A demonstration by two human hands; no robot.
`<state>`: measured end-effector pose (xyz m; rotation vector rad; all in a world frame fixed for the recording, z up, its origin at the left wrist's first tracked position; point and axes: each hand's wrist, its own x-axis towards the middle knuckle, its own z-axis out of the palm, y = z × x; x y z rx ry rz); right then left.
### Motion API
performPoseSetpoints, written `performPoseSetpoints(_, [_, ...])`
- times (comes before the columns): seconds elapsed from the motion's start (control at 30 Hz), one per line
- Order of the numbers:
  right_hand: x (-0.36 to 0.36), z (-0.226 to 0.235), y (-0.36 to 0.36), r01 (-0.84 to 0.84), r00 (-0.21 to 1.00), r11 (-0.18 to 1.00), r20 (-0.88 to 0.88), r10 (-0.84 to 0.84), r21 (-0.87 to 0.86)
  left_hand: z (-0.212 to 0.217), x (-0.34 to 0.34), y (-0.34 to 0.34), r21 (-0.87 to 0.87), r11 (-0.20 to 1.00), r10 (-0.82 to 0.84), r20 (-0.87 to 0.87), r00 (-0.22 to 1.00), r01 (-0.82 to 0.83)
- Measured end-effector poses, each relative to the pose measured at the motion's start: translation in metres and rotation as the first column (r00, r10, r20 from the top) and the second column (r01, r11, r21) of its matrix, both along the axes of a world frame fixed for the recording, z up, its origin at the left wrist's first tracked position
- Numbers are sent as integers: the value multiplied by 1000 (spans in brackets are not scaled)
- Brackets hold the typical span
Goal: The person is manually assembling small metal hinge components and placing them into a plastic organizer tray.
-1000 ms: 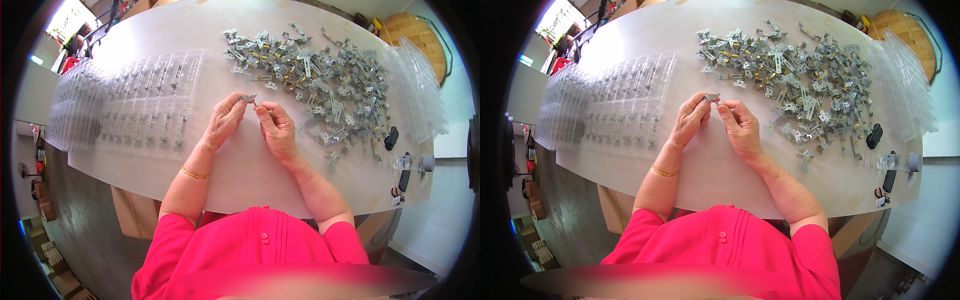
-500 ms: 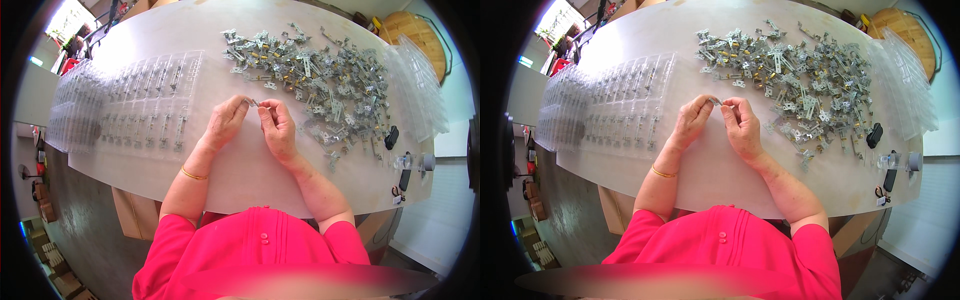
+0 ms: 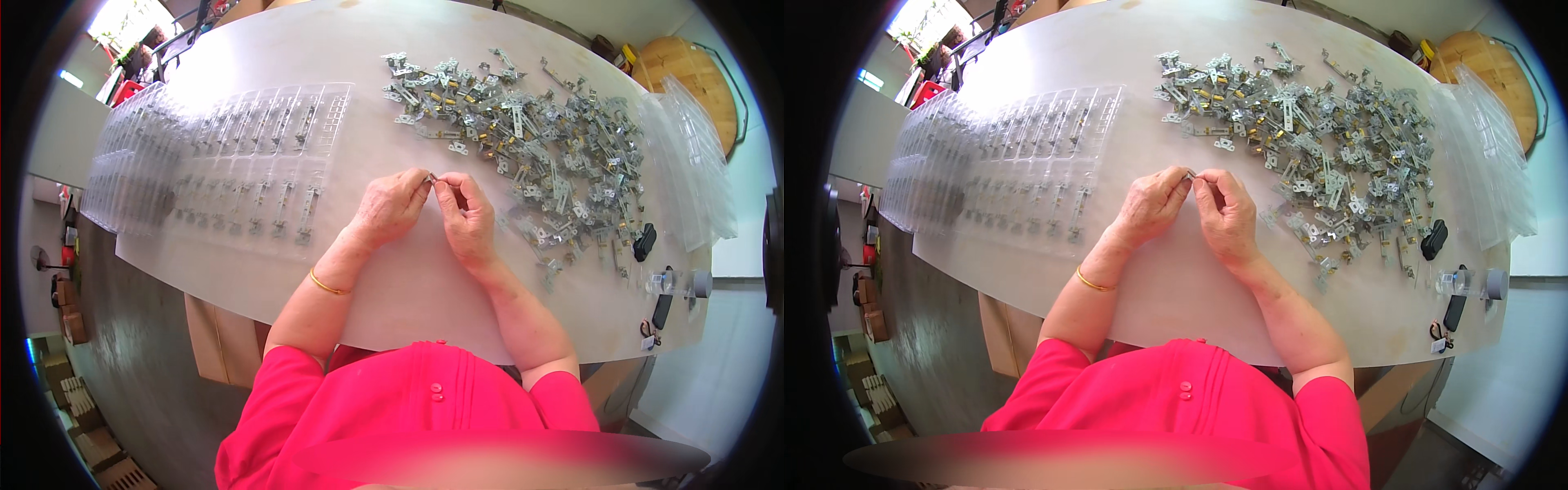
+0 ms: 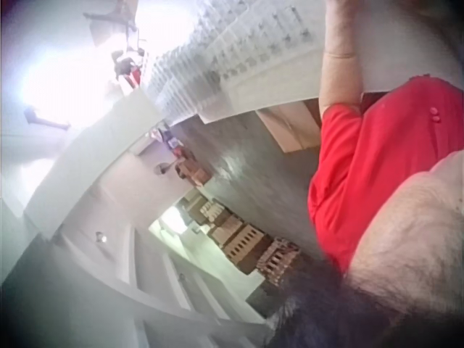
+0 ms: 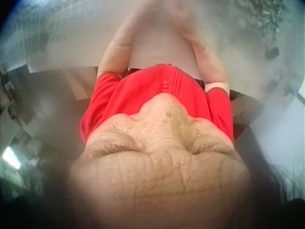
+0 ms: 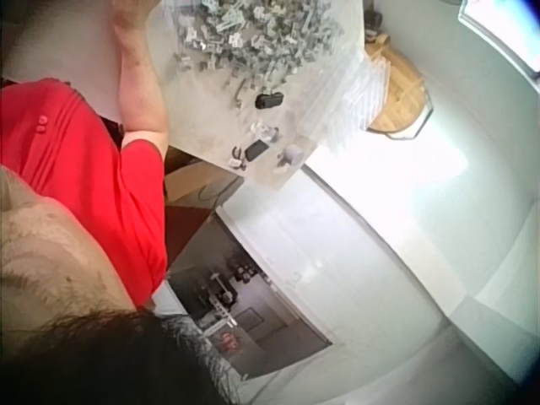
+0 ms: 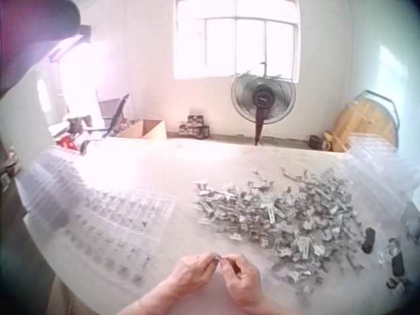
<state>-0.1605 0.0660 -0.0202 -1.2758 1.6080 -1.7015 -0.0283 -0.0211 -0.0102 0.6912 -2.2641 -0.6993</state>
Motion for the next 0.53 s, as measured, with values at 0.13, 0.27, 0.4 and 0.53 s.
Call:
performPoseSetpoints(0.13, [2,14,4,62,990,996,-120,-70,-63,-4,1,1,-27,999,-18,49,999,19])
performPoseSetpoints(0.27, [-2,5,-1,109,989,977,-76,-125,-186,-7,-2,3,111,993,-22,-82,996,31])
performPoseSetpoints(0.4, [-7,5,1,30,977,998,214,-19,-48,11,3,-4,736,674,114,-198,974,71])
performPoseSetpoints(0.53, [-4,10,4,-80,968,991,246,51,108,7,9,-11,826,524,90,-295,951,206])
